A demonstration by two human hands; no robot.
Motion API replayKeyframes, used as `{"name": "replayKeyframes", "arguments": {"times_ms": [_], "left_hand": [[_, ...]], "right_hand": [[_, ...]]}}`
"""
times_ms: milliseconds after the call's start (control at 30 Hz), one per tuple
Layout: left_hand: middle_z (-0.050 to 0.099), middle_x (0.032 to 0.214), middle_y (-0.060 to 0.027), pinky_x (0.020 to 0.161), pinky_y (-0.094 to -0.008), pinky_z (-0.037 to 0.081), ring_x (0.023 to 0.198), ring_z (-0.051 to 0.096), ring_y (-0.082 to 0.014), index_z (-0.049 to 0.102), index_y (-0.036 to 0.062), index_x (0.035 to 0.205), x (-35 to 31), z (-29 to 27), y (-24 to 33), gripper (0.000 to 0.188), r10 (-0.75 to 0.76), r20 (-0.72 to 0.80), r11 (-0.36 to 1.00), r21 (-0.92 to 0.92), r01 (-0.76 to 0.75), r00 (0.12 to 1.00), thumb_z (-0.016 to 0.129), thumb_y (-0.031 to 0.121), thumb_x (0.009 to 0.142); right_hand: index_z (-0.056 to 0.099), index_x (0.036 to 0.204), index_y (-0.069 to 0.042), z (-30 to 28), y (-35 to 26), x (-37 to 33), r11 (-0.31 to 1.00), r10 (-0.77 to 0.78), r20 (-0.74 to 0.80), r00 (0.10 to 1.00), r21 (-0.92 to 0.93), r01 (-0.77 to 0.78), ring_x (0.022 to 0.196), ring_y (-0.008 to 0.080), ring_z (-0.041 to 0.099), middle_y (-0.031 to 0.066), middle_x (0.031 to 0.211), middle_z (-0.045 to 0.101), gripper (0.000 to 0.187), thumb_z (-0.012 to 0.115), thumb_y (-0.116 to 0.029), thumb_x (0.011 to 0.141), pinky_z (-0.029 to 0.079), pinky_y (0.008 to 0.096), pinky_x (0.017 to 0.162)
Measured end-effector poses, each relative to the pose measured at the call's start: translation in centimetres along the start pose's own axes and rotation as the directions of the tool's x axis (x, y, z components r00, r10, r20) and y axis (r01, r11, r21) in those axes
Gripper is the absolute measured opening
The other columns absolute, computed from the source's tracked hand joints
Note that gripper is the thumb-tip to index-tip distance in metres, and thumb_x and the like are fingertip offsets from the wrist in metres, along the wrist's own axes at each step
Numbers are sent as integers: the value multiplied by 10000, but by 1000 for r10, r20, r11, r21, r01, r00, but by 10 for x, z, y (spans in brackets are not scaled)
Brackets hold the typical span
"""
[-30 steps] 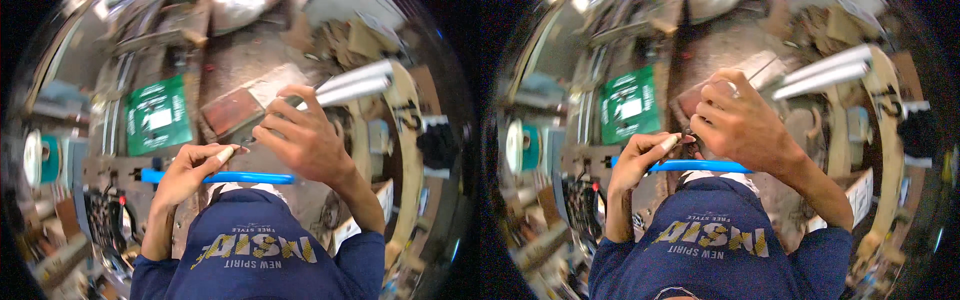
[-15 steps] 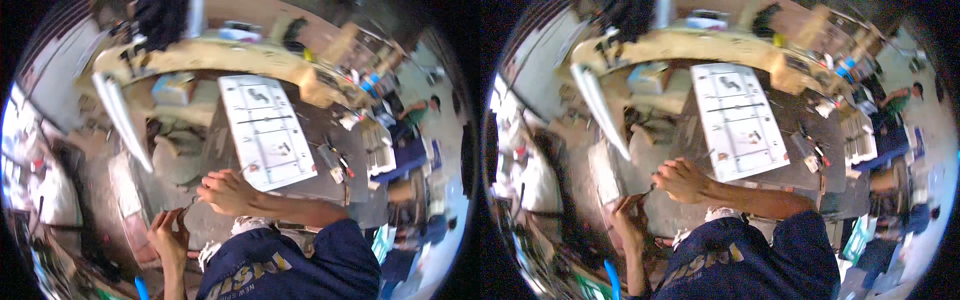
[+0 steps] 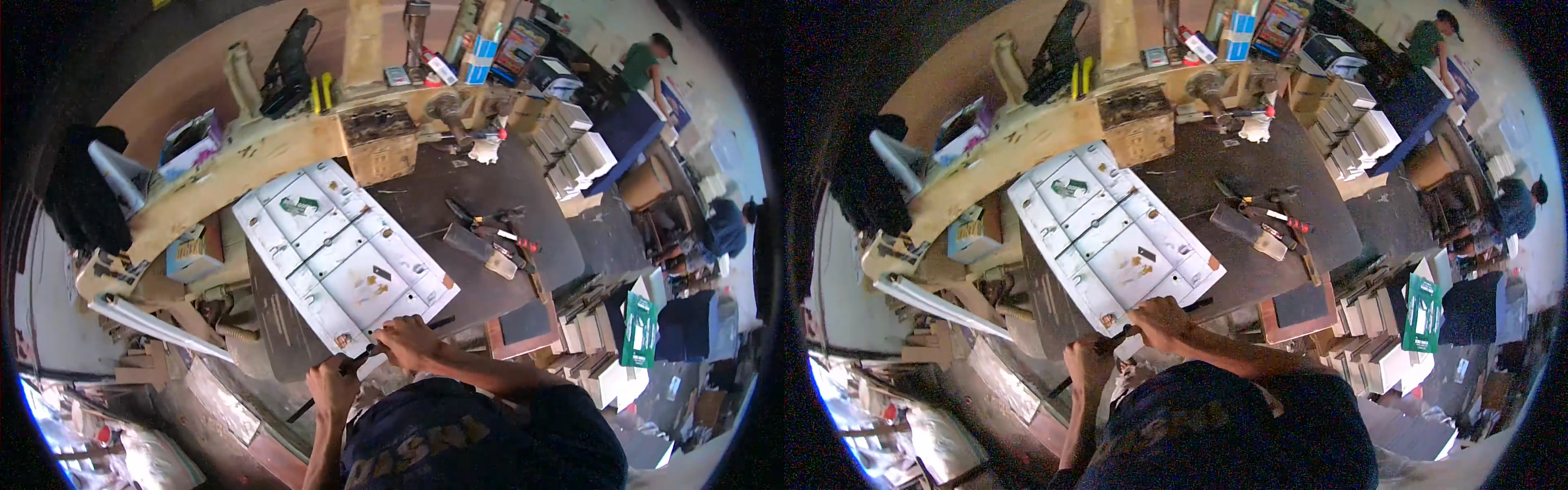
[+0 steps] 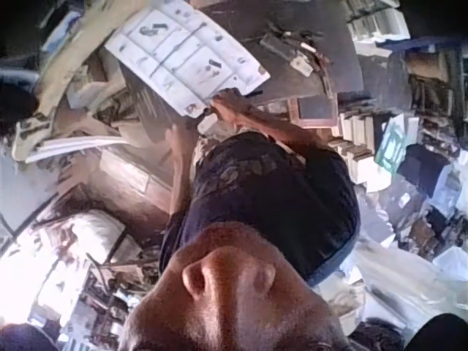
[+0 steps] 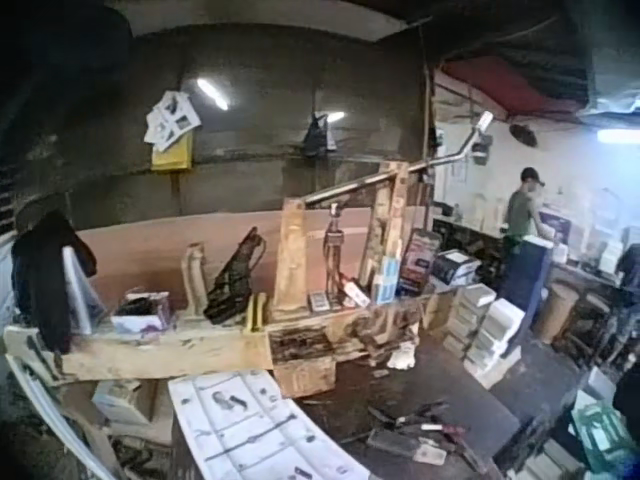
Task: The person uses a printing machine to stamp green sheets, then assembles a wooden and paper board by applying metal strips, using a hammer and pliers to secure parts, and finishing the edges with a tool.
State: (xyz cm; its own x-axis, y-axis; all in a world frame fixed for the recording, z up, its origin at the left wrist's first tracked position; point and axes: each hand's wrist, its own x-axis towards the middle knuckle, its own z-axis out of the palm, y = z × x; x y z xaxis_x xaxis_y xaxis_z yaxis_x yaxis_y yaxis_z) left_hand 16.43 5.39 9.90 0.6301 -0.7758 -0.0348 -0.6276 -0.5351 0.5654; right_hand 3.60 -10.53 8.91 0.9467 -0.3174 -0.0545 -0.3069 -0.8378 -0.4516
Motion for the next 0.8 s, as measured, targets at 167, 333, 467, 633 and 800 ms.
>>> {"name": "replayKeyframes", "arguments": {"times_ms": [167,333,467,633,800], "left_hand": [[737,811,-121,634,-412,544,713,707,-338,767,76,824,7,40,-25,66,172,101,965,-217,-147,980,740,95,767],[723,913,-128,704,-414,543,815,693,-323,752,53,981,9,64,-10,175,73,174,985,-169,-44,982,660,26,834],[716,869,-85,670,-370,553,801,687,-264,756,54,962,14,93,-15,194,46,-8,975,-215,-47,999,683,-19,799],[731,874,-75,673,-347,568,818,700,-241,768,72,971,7,118,-24,320,-8,-66,977,-214,-7,998,696,-95,708],[727,910,-92,674,-347,572,806,702,-246,771,79,1011,0,136,-28,409,-7,-71,979,-204,-8,997,677,-121,667]], "right_hand": [[682,910,-43,19,62,-8,992,-102,99,990,84,94,917,339,666,137,896,666,126,661,-112,806,544,486,808],[726,997,-59,17,88,-24,992,-113,1,994,62,113,945,276,671,106,952,702,205,671,-28,801,555,394,817],[733,1010,-54,38,115,-5,975,-57,-12,998,215,58,916,265,661,85,945,699,267,687,28,760,551,366,815],[733,976,-63,53,125,0,964,-130,-79,988,225,145,894,252,654,56,911,675,296,664,65,719,555,355,802],[717,962,-98,69,134,-8,972,-121,-139,983,183,146,846,242,654,24,893,652,340,660,56,664,564,372,780]]}}
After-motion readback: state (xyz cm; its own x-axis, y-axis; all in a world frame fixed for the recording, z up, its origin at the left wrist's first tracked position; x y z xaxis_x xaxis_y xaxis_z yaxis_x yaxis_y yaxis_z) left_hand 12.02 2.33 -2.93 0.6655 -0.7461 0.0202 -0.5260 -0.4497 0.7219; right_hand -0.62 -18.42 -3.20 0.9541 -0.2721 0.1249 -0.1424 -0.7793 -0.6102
